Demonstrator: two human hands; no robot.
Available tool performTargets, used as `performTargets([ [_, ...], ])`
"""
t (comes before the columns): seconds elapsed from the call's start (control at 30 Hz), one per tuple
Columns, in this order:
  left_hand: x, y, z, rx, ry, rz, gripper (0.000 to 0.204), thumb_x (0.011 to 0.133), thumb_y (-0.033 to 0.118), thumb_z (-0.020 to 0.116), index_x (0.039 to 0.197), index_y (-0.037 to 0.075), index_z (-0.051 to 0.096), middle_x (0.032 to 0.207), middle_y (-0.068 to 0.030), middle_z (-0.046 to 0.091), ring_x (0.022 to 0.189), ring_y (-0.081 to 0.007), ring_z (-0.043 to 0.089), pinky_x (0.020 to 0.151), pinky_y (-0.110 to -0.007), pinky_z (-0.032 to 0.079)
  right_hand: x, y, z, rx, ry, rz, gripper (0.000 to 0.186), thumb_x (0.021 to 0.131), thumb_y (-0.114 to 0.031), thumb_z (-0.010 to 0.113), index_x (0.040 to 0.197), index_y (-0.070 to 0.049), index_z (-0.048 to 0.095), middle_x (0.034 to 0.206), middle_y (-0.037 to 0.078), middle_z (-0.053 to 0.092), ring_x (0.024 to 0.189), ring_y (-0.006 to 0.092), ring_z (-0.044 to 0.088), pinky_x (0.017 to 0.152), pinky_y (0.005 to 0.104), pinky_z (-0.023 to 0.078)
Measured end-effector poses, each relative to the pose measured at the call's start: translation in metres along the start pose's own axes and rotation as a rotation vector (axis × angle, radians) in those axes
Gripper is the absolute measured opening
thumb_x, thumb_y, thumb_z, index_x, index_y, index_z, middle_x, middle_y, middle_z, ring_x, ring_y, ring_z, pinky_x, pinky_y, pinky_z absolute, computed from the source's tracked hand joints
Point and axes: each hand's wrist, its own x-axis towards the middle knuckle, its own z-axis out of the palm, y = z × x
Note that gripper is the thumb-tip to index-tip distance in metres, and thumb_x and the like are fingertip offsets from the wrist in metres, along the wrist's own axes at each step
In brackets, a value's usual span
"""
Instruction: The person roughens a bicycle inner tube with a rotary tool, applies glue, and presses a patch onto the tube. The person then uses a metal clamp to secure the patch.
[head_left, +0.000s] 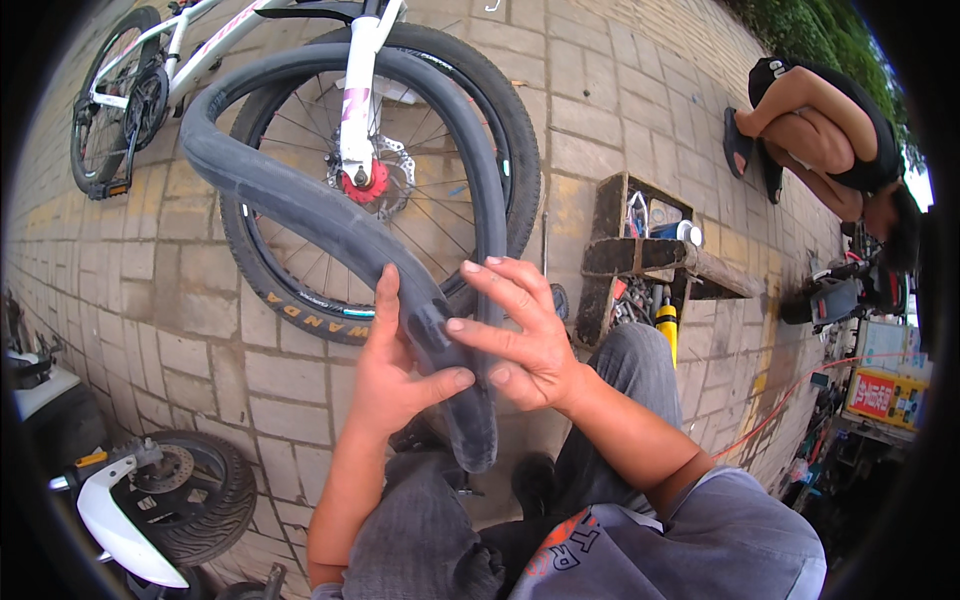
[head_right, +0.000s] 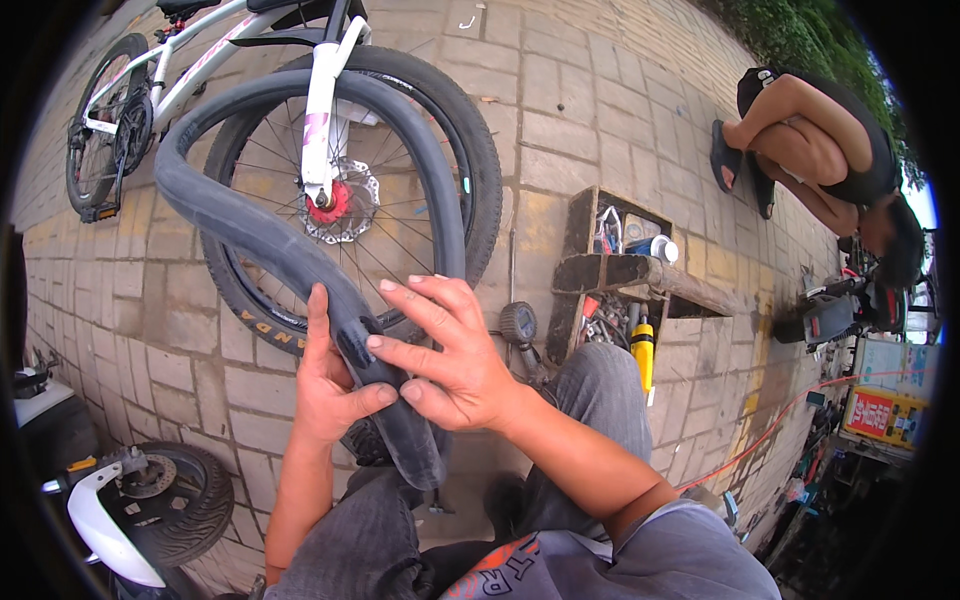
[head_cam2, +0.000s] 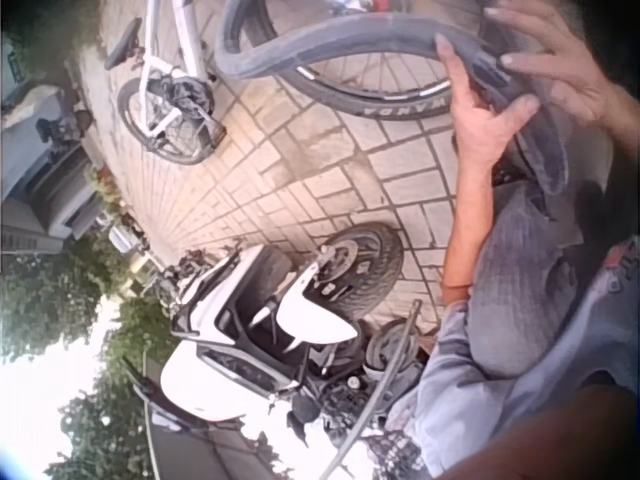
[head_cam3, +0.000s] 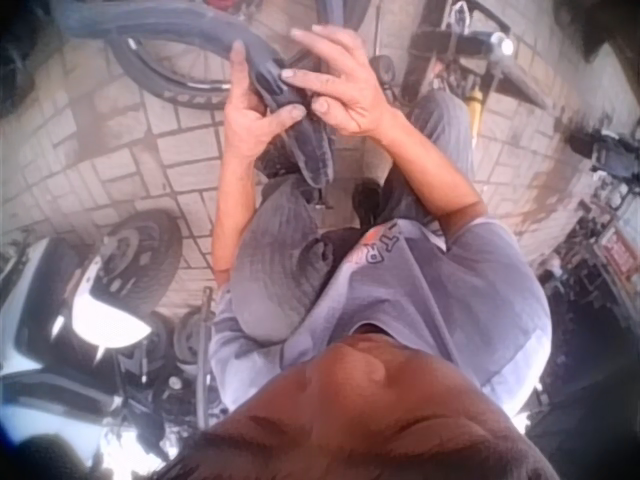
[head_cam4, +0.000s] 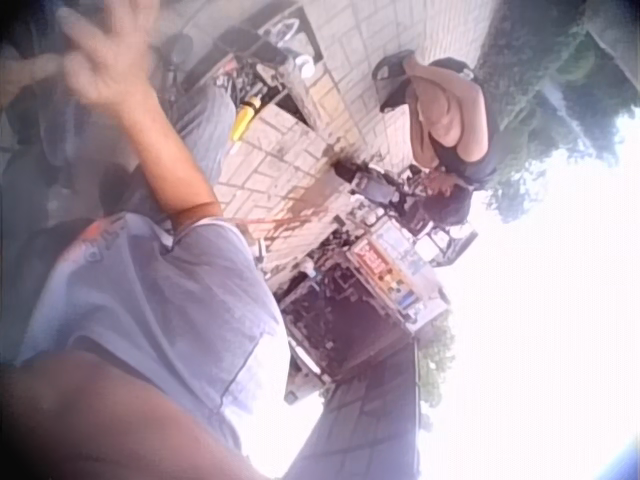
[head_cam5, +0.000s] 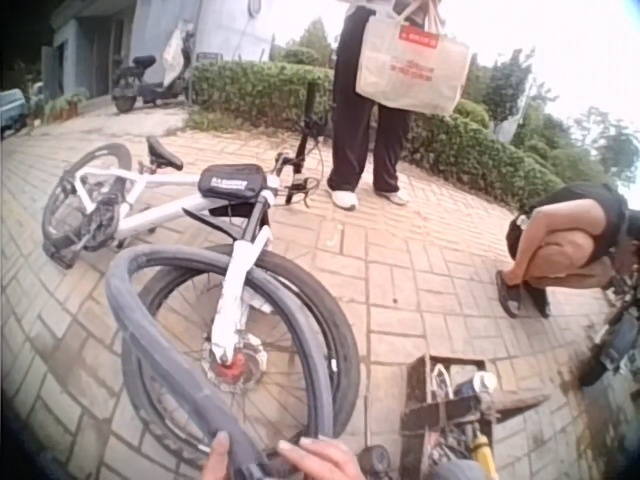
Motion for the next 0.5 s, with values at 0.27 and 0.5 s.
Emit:
performTargets([
  [0.27, 0.002, -0.001, -0.002, 0.083, -0.005, 0.042, 0.118, 0.073, -0.006, 0.081, 0.16, 0.018, 0.005, 0.136, -0.0078, 0.047, 0.124, -0.021, 0.049, 0.102, -0.039, 0.044, 0.001, 0.002, 0.003, -0.042, -0.031, -0.01, 0.038, 0.087, -0.034, 0.059, 0.117, -0.013, 0.071, 0.147, 0.018, 0.047, 0.129, 0.0399, 0.041, 0.104, 0.0578, 0.032],
  [0.5, -0.002, 0.001, 0.003, 0.043, 0.011, 0.001, 0.118, 0.073, -0.006, 0.081, 0.16, 0.017, 0.003, 0.138, -0.0102, 0.047, 0.124, -0.0222, 0.05, 0.103, -0.04, 0.044, 0.013, -0.001, -0.004, -0.08, -0.041, -0.05, 0.039, 0.089, -0.039, 0.057, 0.116, -0.014, 0.071, 0.146, 0.018, 0.048, 0.128, 0.0402, 0.042, 0.103, 0.0579, 0.032],
])
